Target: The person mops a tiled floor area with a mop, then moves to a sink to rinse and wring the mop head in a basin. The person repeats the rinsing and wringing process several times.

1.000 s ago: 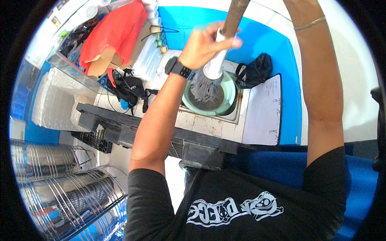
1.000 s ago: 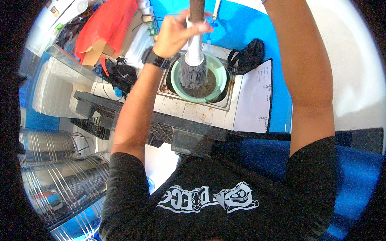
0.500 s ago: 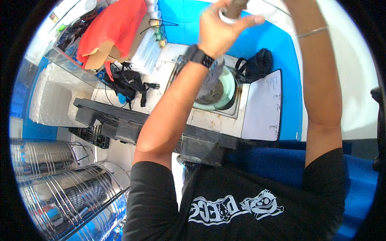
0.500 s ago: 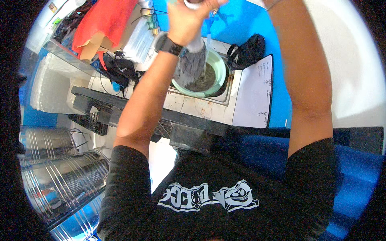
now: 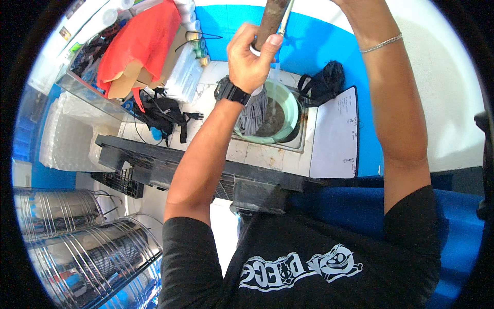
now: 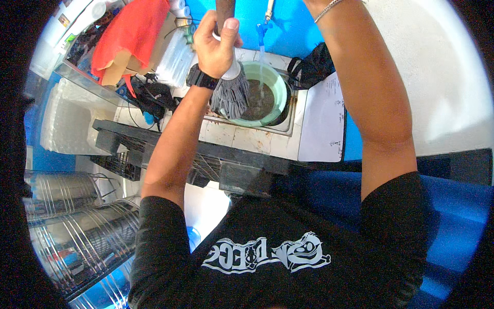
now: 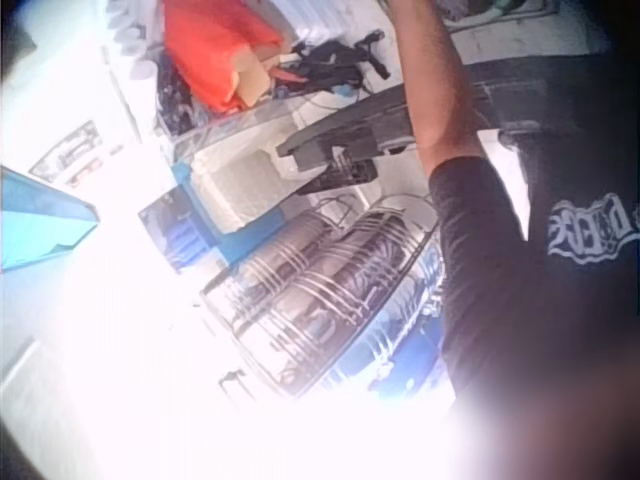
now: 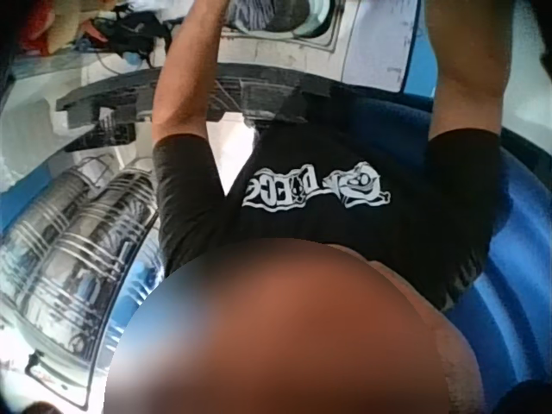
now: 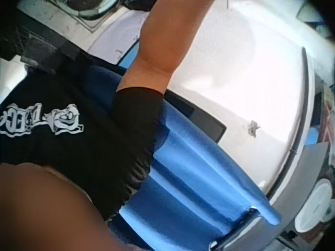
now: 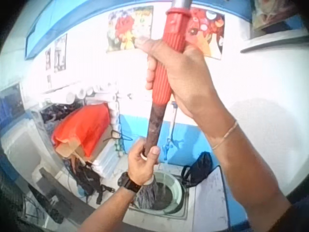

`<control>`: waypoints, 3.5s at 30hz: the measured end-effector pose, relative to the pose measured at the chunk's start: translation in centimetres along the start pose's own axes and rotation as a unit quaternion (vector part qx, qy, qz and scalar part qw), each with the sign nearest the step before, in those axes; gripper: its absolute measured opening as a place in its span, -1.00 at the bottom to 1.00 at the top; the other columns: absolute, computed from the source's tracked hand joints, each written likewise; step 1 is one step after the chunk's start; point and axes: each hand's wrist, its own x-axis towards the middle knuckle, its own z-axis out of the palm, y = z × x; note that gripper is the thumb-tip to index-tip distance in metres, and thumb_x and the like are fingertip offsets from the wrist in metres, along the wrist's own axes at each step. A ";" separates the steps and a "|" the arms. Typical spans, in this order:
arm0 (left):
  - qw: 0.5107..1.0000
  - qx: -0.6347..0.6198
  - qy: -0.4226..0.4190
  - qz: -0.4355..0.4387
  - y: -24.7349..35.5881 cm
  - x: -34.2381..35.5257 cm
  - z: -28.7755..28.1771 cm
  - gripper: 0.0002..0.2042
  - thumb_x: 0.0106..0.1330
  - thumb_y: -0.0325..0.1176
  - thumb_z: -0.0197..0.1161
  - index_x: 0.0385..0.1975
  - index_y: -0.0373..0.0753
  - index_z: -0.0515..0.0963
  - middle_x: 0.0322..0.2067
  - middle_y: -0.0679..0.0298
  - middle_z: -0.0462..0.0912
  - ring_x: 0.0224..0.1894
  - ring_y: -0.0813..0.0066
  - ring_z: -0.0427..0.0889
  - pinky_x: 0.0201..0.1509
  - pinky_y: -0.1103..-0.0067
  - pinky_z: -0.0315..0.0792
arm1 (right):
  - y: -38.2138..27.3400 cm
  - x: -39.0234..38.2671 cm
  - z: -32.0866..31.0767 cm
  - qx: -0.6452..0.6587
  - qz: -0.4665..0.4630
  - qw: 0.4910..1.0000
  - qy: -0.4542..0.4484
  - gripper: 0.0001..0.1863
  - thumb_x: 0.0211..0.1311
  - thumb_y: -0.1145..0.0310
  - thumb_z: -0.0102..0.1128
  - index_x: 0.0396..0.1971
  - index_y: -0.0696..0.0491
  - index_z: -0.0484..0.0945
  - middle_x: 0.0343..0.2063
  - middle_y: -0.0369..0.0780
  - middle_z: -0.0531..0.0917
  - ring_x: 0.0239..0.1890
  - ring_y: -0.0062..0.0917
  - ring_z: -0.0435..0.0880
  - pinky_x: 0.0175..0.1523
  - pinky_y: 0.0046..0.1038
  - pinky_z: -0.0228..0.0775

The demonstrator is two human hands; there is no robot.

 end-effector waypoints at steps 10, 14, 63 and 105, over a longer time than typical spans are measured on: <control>0.995 -0.031 0.056 -0.075 2.4 -0.4 -4.8 -0.64 0.47 -0.12 0.31 -0.42 -0.32 0.53 -0.50 0.30 0.50 -0.62 0.62 0.55 -0.55 0.61 0.36 | 19.9 -13.7 -5.0 -0.332 0.178 0.925 -0.053 -0.47 0.42 -0.05 0.24 0.14 0.05 0.66 -0.18 -0.03 0.78 -0.01 -0.17 0.74 0.18 -0.28 0.51; 0.989 -0.083 0.084 -0.092 4.4 -0.5 -6.3 -0.67 0.52 -0.11 0.26 -0.32 -0.30 0.52 -0.47 0.31 0.56 -0.62 0.60 0.55 -0.54 0.62 0.38 | 29.0 -22.9 -5.4 -0.551 0.137 0.815 -0.115 -0.42 0.44 0.03 0.20 0.30 0.08 0.50 -0.13 0.14 0.69 -0.05 0.07 0.68 0.13 -0.02 0.52; 0.988 0.062 0.132 -0.053 7.2 0.4 -11.0 -0.47 0.60 0.10 0.01 -0.21 -0.38 0.53 -0.52 0.27 0.49 -0.62 0.47 0.59 -0.57 0.60 0.35 | 23.5 -38.8 1.6 -0.139 0.468 0.866 0.109 -0.76 0.18 0.48 0.46 -0.18 0.17 0.63 -0.51 -0.35 0.65 -0.49 -0.70 0.54 -0.34 -0.54 0.40; 0.991 0.023 0.130 -0.034 4.7 2.7 -6.4 -0.49 0.59 0.08 0.05 -0.21 -0.39 0.53 -0.43 0.25 0.51 -0.60 0.43 0.61 -0.56 0.57 0.39 | 24.3 -55.3 1.0 0.323 0.531 0.674 0.400 -0.71 0.48 0.43 0.24 0.10 0.05 0.42 0.04 -0.26 0.62 0.11 -0.46 0.62 0.26 -0.21 0.52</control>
